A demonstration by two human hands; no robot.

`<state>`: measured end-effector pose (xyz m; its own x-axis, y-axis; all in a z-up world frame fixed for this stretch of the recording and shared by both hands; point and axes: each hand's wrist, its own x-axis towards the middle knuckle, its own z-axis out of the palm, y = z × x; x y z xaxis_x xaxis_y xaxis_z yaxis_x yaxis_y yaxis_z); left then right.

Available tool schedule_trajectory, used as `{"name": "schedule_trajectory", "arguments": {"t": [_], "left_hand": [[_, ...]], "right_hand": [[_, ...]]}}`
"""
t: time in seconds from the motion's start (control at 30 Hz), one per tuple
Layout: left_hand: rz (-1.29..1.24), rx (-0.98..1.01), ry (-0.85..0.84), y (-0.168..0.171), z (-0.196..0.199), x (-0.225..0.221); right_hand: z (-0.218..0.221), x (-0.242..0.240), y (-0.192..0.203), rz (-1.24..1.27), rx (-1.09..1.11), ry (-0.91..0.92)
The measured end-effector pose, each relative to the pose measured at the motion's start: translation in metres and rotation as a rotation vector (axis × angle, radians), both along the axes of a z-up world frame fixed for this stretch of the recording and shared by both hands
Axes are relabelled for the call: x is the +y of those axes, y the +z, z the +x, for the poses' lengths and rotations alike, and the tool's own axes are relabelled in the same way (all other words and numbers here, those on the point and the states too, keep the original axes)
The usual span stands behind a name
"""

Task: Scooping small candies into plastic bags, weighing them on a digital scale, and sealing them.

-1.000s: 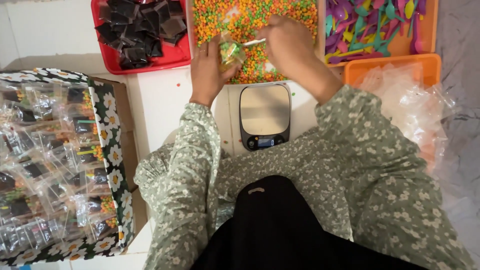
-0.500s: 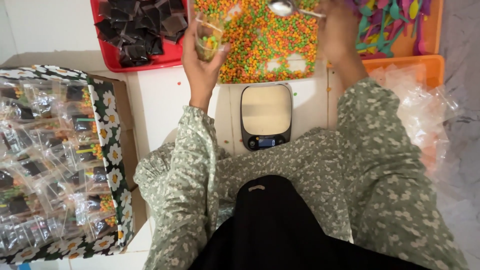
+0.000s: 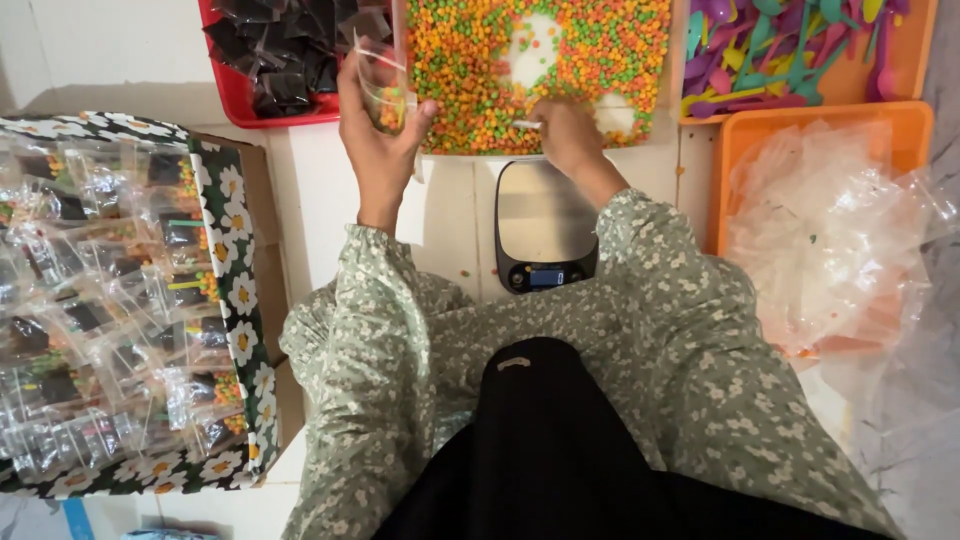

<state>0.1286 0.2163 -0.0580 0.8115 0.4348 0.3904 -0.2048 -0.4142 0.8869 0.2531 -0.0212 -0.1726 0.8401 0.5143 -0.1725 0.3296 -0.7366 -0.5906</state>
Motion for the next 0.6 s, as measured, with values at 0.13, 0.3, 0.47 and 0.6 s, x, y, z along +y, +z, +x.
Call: {"name": "schedule_trajectory", "arguments": {"t": [0.13, 0.3, 0.47, 0.6], "left_hand": [[0.069, 0.039, 0.026, -0.001, -0.003, 0.002], [0.223, 0.154, 0.017, -0.006, -0.004, 0.004], [0.368, 0.253, 0.045, -0.015, -0.001, 0.002], [0.433, 0.301, 0.043, -0.02, 0.007, -0.002]], "right_hand": [[0.004, -0.002, -0.012, 0.065, -0.001, 0.094], [0.019, -0.014, 0.012, 0.13, 0.093, 0.088], [0.046, -0.026, 0.064, 0.062, 0.04, 0.099], [0.067, -0.041, 0.101, 0.165, -0.121, 0.187]]}}
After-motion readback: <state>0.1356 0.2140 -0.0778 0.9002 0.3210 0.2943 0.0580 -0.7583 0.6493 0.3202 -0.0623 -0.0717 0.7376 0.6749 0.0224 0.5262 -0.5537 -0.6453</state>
